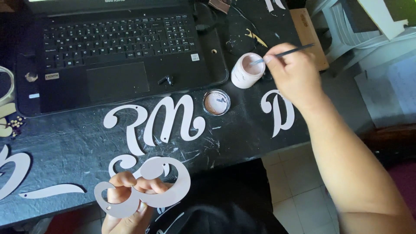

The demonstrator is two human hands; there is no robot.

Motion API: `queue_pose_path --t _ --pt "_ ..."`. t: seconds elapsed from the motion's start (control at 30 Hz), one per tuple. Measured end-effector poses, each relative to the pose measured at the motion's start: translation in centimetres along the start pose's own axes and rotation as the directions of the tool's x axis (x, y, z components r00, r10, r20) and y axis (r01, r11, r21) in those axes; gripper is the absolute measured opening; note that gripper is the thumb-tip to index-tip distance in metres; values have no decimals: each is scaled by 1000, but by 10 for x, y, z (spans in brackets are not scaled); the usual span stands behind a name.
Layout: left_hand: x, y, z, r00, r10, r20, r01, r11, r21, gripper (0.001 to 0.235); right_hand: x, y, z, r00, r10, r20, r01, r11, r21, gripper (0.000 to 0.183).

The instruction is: A person is painting a wooden letter 'E' with white paint at a desk, using a paintbrush and rotating the letter to reach all sides.

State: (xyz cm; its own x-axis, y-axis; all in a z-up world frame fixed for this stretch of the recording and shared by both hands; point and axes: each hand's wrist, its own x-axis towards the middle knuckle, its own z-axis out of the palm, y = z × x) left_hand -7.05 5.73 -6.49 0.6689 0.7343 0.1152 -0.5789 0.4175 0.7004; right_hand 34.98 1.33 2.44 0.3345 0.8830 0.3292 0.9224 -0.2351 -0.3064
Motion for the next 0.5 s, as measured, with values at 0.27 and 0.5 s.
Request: queue_pose_path --t 0.27,0.5 --pt "2 5 1 999 -49 14 50 998 -23 33 -21 16 -12 887 400 -232 -158 733 661 18" --pt "2 8 7 997 -58 44 62 995 -79 34 -23 11 -10 904 359 -233 -160 789 594 13"
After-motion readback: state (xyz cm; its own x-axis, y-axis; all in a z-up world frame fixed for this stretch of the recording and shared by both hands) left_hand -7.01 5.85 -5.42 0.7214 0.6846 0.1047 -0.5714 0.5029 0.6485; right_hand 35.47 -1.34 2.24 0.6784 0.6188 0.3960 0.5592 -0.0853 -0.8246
